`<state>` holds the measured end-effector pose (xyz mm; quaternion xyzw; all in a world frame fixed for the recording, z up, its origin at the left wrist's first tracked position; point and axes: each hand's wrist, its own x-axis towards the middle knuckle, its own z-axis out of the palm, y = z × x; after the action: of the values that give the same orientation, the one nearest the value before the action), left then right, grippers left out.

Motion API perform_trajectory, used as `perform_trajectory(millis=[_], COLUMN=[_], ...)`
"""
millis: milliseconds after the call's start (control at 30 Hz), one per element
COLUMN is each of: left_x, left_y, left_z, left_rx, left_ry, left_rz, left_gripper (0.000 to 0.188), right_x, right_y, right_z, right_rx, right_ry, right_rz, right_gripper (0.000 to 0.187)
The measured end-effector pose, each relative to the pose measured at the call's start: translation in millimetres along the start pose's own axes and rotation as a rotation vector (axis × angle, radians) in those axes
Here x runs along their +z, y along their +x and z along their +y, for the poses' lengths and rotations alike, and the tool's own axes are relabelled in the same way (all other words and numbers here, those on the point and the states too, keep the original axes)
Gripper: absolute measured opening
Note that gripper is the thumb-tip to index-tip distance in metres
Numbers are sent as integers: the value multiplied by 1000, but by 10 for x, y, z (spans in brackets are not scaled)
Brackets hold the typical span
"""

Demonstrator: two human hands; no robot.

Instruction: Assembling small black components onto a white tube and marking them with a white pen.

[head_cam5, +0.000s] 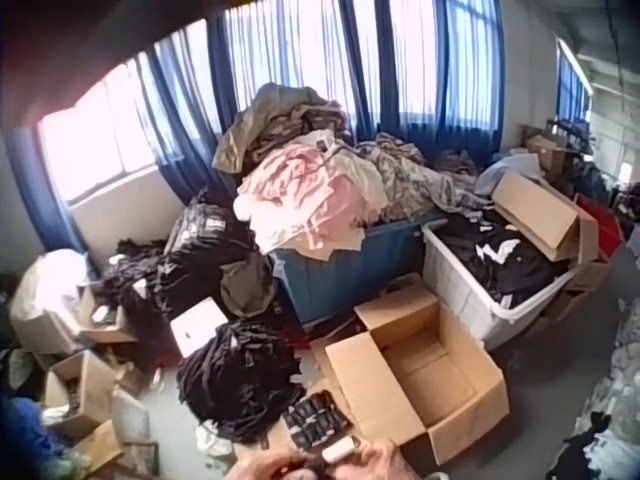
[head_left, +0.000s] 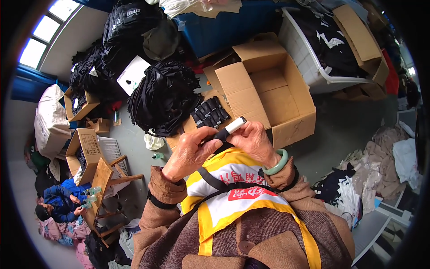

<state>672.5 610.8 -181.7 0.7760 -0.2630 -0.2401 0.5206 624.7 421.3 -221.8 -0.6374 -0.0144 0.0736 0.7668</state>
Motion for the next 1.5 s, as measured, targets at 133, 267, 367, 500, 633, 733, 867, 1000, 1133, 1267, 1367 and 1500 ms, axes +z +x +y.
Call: perform_trajectory(millis=[133, 267, 367, 500, 633, 733, 867, 1000, 1133, 1267, 1367, 1500], left_x=[105, 283, 358, 405, 397, 395, 415, 356, 321, 371, 410, 419], left_y=[91, 160, 170, 217, 138, 91, 34, 3, 25, 95, 155, 199], left_z=[63, 80, 69, 35, 105, 169, 144, 141, 185, 136, 78, 106], left_rx=[95, 257, 250, 195, 11, 37, 50, -26, -129, -23, 134, 288], left_ry=[161, 219, 378, 127, 9, 28, 13, -46, -114, -52, 48, 182], left_rz=[20, 117, 150, 159, 198, 220, 264, 232, 185, 170, 180, 174], left_gripper=[24, 22, 19, 17, 18, 20, 22, 23, 24, 24, 25, 28], right_x=[-23, -96, -144, -183, -162, -85, -91, -59, -52, -79, -110, -160], right_y=[-70, -113, -132, -152, -152, -121, -83, -84, -65, -114, -118, -130], right_z=[108, 199, 190, 49, 4, -122, -49, -27, 48, 43, 32, 54], right_rx=[10, 15, 43, -12, 128, 70, -19, -89, -144, -137, -102, -38], right_ry=[-91, -19, -84, 5, 651, 369, 192, 164, 43, -53, -67, -71], right_rz=[167, 238, 228, 187, 99, 13, -45, -24, 43, 121, 155, 179], right_gripper=[12, 11, 10, 10, 13, 13, 12, 13, 14, 12, 12, 13])
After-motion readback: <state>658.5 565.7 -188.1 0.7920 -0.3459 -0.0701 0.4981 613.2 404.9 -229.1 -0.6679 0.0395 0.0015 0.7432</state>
